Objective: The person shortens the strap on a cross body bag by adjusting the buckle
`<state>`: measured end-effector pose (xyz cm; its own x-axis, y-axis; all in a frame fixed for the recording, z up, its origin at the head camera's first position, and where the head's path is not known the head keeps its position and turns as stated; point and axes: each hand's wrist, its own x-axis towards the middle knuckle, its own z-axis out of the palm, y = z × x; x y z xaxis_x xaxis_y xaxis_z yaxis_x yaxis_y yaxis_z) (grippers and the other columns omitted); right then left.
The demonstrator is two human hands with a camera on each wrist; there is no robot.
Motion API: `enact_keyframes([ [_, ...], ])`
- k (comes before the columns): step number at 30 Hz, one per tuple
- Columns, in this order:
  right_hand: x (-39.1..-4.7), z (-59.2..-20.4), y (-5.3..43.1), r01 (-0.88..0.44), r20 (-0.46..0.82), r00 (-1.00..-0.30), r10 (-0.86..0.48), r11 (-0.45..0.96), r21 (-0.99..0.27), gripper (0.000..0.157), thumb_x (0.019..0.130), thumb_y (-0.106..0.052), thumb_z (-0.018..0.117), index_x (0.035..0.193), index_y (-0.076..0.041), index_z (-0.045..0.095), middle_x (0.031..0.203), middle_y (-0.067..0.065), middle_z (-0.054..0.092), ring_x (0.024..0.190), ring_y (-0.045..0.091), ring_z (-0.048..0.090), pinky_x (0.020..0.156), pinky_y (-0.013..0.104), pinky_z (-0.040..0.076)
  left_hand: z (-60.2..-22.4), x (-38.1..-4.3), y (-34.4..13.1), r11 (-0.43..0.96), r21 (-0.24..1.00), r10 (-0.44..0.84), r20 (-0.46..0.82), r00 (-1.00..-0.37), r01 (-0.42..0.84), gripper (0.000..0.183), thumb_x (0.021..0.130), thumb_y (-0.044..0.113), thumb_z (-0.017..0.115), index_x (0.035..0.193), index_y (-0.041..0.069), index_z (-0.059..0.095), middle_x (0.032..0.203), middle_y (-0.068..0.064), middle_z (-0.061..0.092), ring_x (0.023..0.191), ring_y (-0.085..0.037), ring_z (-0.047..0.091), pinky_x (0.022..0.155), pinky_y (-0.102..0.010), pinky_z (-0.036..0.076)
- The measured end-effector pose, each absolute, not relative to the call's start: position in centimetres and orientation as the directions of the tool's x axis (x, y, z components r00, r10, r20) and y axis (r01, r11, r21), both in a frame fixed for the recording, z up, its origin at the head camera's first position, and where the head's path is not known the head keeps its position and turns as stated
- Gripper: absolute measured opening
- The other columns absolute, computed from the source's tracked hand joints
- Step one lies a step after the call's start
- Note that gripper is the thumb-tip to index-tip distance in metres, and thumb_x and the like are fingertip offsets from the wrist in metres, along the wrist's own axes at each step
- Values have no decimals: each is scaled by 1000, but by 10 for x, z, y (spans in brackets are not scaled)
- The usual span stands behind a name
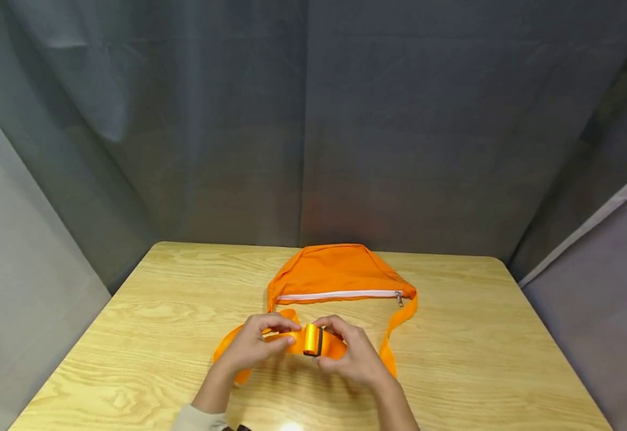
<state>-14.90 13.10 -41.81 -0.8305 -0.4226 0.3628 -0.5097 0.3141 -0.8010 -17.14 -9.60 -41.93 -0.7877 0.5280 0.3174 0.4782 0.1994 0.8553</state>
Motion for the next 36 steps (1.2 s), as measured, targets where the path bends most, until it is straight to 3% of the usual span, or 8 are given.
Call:
enact_keyframes([
  [4,-149,-417,132,-530,379,-819,-430,316,-787,48,62,12,74,105,-4,59,89,3,64,74,25,55,66,33,47,-418,-172,-101,196,865,533,302,-790,462,16,85,-1,65,100,-1,69,98,-9,67,88,-16,60,80,-37,48],
  [11,-149,-417,137,-543,401,-814,-420,303,-784,49,63,12,75,107,-3,60,94,7,65,75,25,57,67,33,49,-417,-171,-112,191,878,496,300,-815,440,14,84,-2,66,98,-1,69,94,-10,67,85,-19,59,79,-48,48],
  [19,-151,-418,139,-525,395,-818,-418,261,-810,48,65,11,74,109,-2,60,98,6,65,80,22,58,71,34,48,-420,-174,-104,187,865,524,314,-792,466,17,83,2,68,100,0,69,86,-8,66,79,-13,58,77,-37,47],
  [28,-149,-416,135,-503,369,-824,-430,255,-826,47,66,12,74,108,-3,61,105,7,64,85,18,57,76,36,47,-417,-173,-93,234,878,502,259,-825,418,15,82,5,70,97,2,68,89,-5,67,80,-15,59,73,-40,46],
  [36,-150,-418,135,-513,371,-825,-426,291,-807,48,63,11,76,108,-3,62,105,7,65,85,20,58,76,35,47,-415,-173,-100,201,883,523,269,-809,423,10,83,0,67,93,-1,69,84,-10,66,72,-16,57,67,-32,49],
])
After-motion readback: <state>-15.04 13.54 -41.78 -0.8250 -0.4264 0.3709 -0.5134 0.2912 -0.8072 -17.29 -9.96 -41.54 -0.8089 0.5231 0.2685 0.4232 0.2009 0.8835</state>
